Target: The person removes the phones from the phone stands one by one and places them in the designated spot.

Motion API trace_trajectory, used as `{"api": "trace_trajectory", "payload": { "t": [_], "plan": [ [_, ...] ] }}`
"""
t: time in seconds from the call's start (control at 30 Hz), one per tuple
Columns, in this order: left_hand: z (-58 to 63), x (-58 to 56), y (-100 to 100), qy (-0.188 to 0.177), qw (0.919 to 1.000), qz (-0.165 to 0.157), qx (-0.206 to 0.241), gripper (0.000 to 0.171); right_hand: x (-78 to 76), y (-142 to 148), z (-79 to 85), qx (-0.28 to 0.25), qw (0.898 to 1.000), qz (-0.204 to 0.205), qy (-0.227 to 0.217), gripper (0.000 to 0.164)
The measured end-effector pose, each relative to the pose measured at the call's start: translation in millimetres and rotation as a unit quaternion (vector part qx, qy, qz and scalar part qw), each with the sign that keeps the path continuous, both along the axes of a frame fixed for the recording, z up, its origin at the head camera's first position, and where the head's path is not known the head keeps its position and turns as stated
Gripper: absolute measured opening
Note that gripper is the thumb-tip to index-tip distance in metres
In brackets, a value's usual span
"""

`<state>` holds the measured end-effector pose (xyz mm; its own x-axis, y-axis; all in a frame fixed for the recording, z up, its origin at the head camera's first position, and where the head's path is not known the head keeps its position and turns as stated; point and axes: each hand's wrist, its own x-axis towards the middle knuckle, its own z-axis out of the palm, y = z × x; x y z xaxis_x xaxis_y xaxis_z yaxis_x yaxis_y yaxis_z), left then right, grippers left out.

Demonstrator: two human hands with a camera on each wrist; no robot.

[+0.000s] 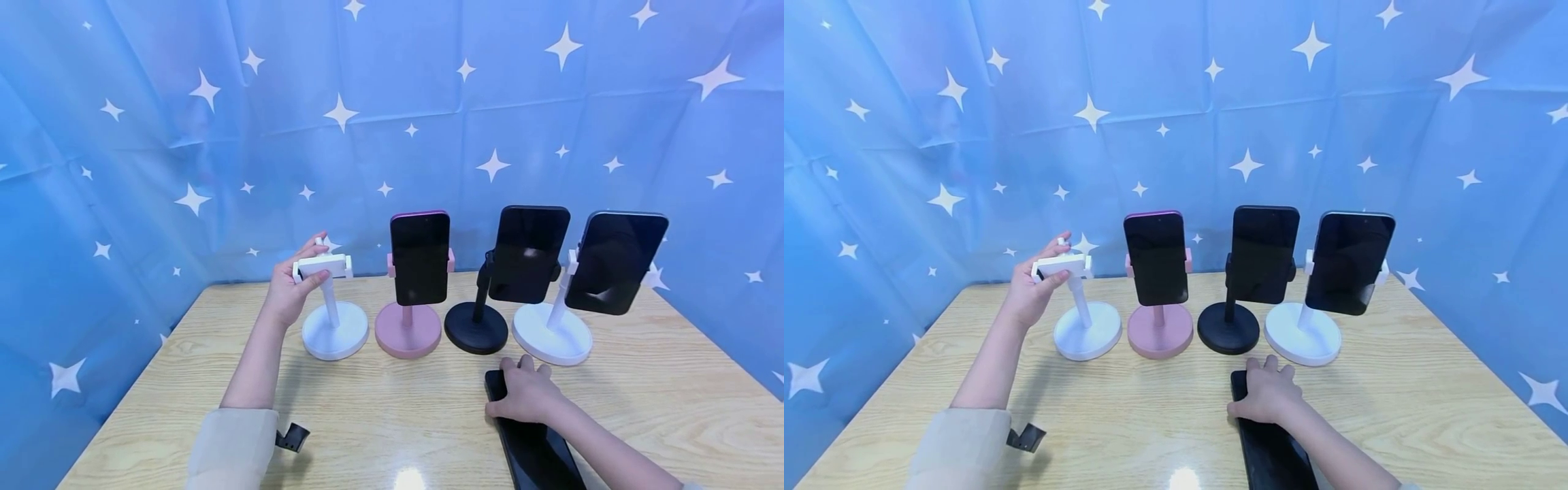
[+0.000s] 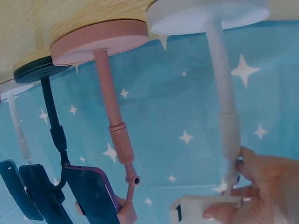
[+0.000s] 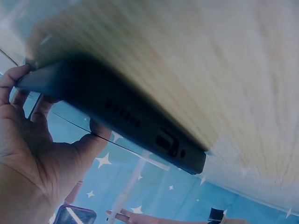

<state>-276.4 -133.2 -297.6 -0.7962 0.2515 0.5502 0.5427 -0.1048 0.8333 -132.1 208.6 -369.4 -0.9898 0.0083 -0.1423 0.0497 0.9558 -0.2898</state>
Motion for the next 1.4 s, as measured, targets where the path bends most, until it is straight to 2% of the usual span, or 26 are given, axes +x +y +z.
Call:
{"api": "trace_trajectory", "payload": {
  "t": [0.2,0.27,0.53,0.7,0.8,0.97,1.07,1.2,1.4],
  "plan": [
    [1.7,0.5,-2,-0.015,0.9995,0.011,-0.026,0.044,-0.1,0,0.5,-0.002,1.000,-0.003,-0.008,0.085],
    [1.6,0.7,-2,-0.019,0.9994,0.013,-0.027,0.041,-0.3,1,0.5,0.000,1.000,0.001,-0.011,0.085],
    [-1.3,0.5,0,-0.038,0.9992,-0.003,0.015,0.036,-2.2,1,0.3,0.015,0.999,0.017,-0.024,0.088],
    [-1.7,-0.3,1,-0.046,0.9985,-0.014,0.025,0.039,-2.5,2,0.8,0.022,0.999,0.026,-0.026,0.087],
    [-1.5,0.5,3,-0.061,0.9966,-0.023,0.050,0.047,-2.6,2,1.3,0.025,0.999,0.029,-0.027,0.088],
    [0.5,5.0,8,-0.092,0.9874,-0.038,0.123,0.050,-4.3,2,2.0,0.031,0.998,0.033,-0.031,0.088],
    [2.5,9.3,11,-0.101,0.9842,-0.026,0.144,0.049,-5.0,2,2.0,0.032,0.998,0.036,-0.032,0.087],
    [3.2,15.9,11,-0.119,0.9814,0.010,0.151,0.045,-5.1,2,2.5,0.037,0.998,0.039,-0.033,0.085],
    [-2.9,30.8,5,-0.173,0.9753,0.079,0.113,0.034,-5.7,3,2.0,0.037,0.998,0.043,-0.031,0.083]
  ]
}}
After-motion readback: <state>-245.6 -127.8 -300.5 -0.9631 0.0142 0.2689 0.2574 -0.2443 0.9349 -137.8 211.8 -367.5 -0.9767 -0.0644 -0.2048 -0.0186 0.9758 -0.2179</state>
